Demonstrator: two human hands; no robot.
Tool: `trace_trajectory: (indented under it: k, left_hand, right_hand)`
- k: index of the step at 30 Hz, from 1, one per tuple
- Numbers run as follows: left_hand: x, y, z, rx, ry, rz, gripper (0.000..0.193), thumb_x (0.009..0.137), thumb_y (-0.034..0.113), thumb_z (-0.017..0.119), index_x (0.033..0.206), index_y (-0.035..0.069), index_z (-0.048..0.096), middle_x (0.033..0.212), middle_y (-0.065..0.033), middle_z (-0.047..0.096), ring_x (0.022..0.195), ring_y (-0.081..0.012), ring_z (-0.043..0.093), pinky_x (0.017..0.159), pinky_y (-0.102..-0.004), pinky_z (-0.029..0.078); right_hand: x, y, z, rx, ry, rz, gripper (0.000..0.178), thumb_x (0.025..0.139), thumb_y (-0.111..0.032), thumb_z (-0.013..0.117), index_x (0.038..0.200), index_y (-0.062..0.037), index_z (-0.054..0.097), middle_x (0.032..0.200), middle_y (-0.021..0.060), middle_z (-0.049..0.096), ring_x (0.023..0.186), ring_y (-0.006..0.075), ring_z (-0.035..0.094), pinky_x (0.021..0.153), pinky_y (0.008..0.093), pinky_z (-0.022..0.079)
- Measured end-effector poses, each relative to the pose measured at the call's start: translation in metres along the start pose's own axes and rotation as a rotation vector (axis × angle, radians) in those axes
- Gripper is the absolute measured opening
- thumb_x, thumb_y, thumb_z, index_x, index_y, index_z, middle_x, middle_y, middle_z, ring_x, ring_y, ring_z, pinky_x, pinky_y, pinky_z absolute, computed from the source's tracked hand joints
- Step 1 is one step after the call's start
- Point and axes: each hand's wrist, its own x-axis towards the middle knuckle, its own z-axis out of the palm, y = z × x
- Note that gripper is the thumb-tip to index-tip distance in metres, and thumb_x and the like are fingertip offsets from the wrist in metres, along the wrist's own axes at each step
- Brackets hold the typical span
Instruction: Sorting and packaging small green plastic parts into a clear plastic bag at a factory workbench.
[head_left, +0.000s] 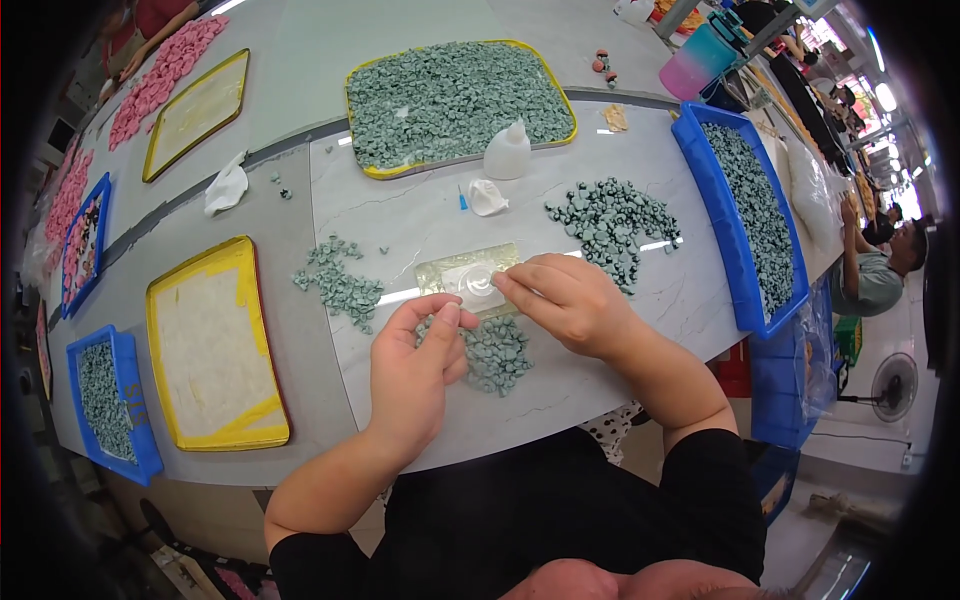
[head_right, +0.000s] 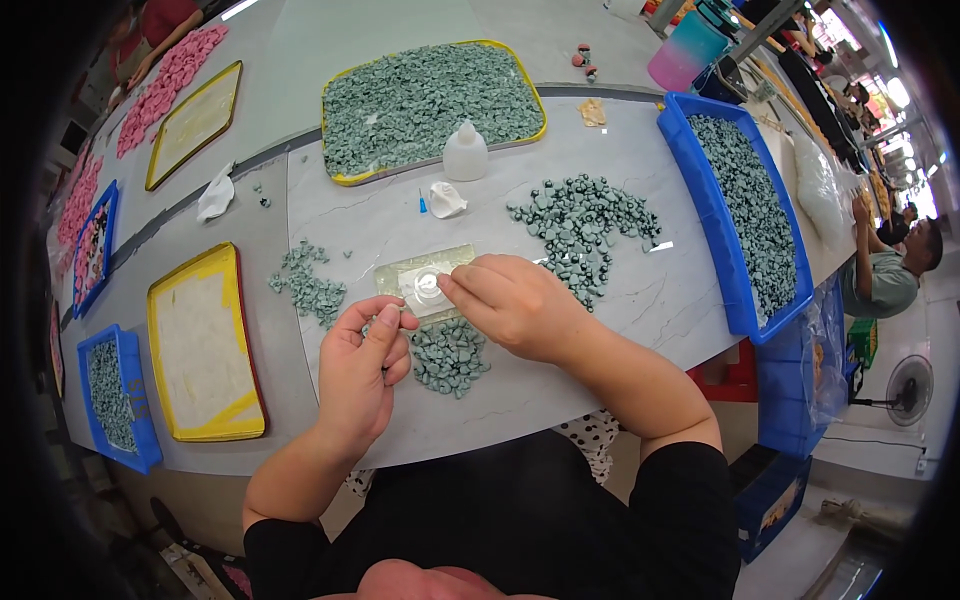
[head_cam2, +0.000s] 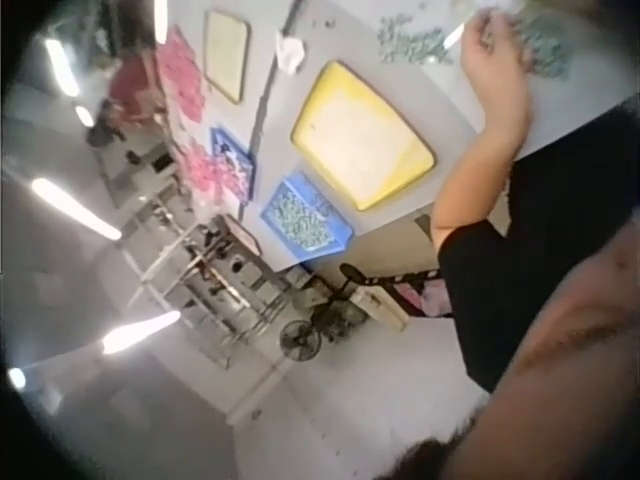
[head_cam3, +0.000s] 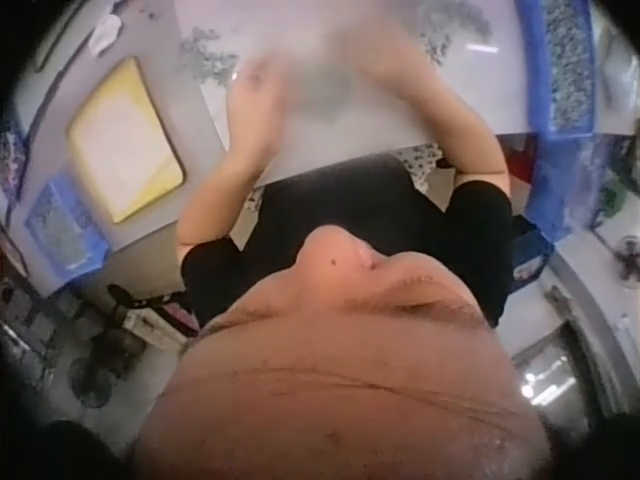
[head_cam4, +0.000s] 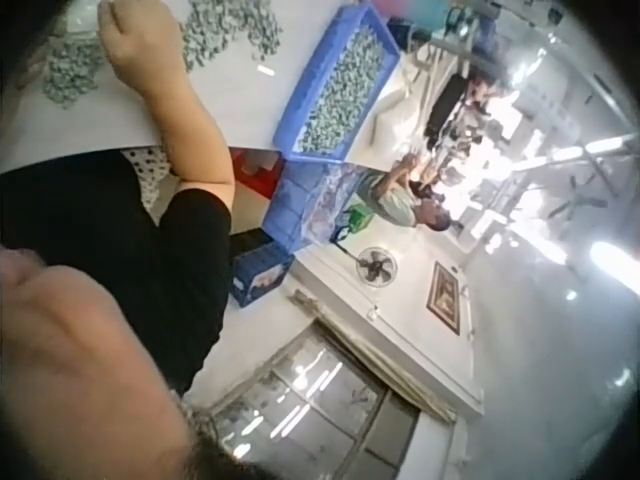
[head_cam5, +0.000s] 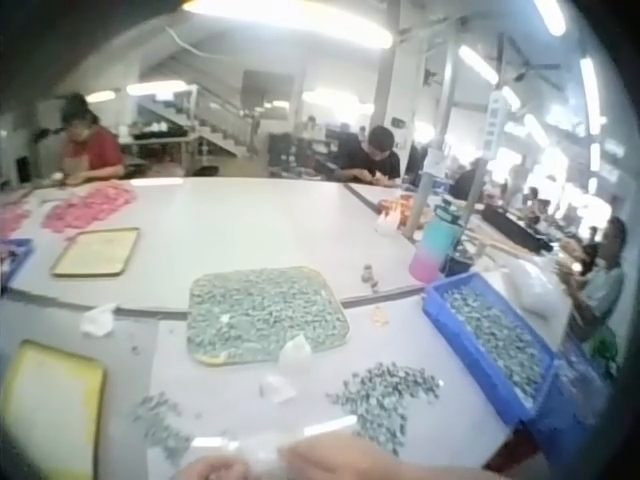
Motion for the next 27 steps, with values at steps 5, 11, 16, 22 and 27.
trace_trajectory:
  k: [5, 11, 16, 22, 27]
  left_hand:
    - [0.001, 0.001, -0.004, -0.045, 0.008, -0.008, 0.017, 0.090, 0.008, 0.049, 0.103, -0.003, 0.050, 0.088, -0.0086, 0.055, 0.053, -0.0036, 0.034, 0.045, -0.0178, 0.030]
    - [-0.001, 0.002, -0.002, 0.013, 0.011, 0.008, 0.017, 0.090, 0.008, 0.050, 0.103, -0.003, 0.053, 0.087, -0.0069, 0.054, 0.054, -0.0036, 0.033, 0.047, -0.0184, 0.030]
    - [-0.002, 0.003, 0.004, 0.050, 0.033, 0.089, 0.021, 0.089, 0.009, 0.053, 0.106, -0.002, 0.049, 0.087, -0.0073, 0.054, 0.052, -0.0042, 0.033, 0.046, -0.0179, 0.029]
    - [0.000, -0.002, -0.001, 0.008, -0.047, -0.001, 0.011, 0.091, 0.011, 0.050, 0.097, 0.003, 0.047, 0.082, -0.0049, 0.052, 0.051, -0.0041, 0.031, 0.044, -0.0180, 0.026]
    - [0.000, -0.002, 0.004, -0.018, -0.101, -0.073, 0.012, 0.094, 0.017, 0.044, 0.088, 0.006, 0.045, 0.072, -0.0011, 0.045, 0.050, -0.0044, 0.029, 0.042, -0.0186, 0.024]
  right_hand:
    - [0.003, -0.002, 0.003, 0.001, 0.010, -0.024, 0.034, 0.065, -0.005, 0.058, 0.098, 0.0051, 0.059, 0.087, 0.0094, 0.057, 0.075, 0.0225, 0.058, 0.065, 0.0324, 0.049]
    - [0.002, -0.002, 0.005, 0.139, 0.016, 0.073, 0.029, 0.069, -0.003, 0.061, 0.097, 0.0016, 0.061, 0.083, 0.0097, 0.059, 0.072, 0.0230, 0.058, 0.063, 0.0301, 0.049]
    - [0.003, -0.009, 0.000, 0.781, 0.064, 0.724, 0.014, 0.078, -0.003, 0.064, 0.092, 0.0012, 0.063, 0.081, 0.0091, 0.062, 0.067, 0.0127, 0.057, 0.059, 0.0236, 0.046]
    - [0.011, -0.015, -0.008, 1.298, 0.003, 1.155, 0.012, 0.083, -0.008, 0.061, 0.084, 0.0038, 0.061, 0.079, 0.0059, 0.061, 0.067, 0.0095, 0.055, 0.061, 0.0213, 0.045]
    - [0.008, -0.018, -0.010, 1.306, -0.006, 1.120, 0.010, 0.082, -0.007, 0.061, 0.083, 0.0029, 0.061, 0.079, 0.0059, 0.061, 0.068, 0.0095, 0.055, 0.062, 0.0217, 0.045]
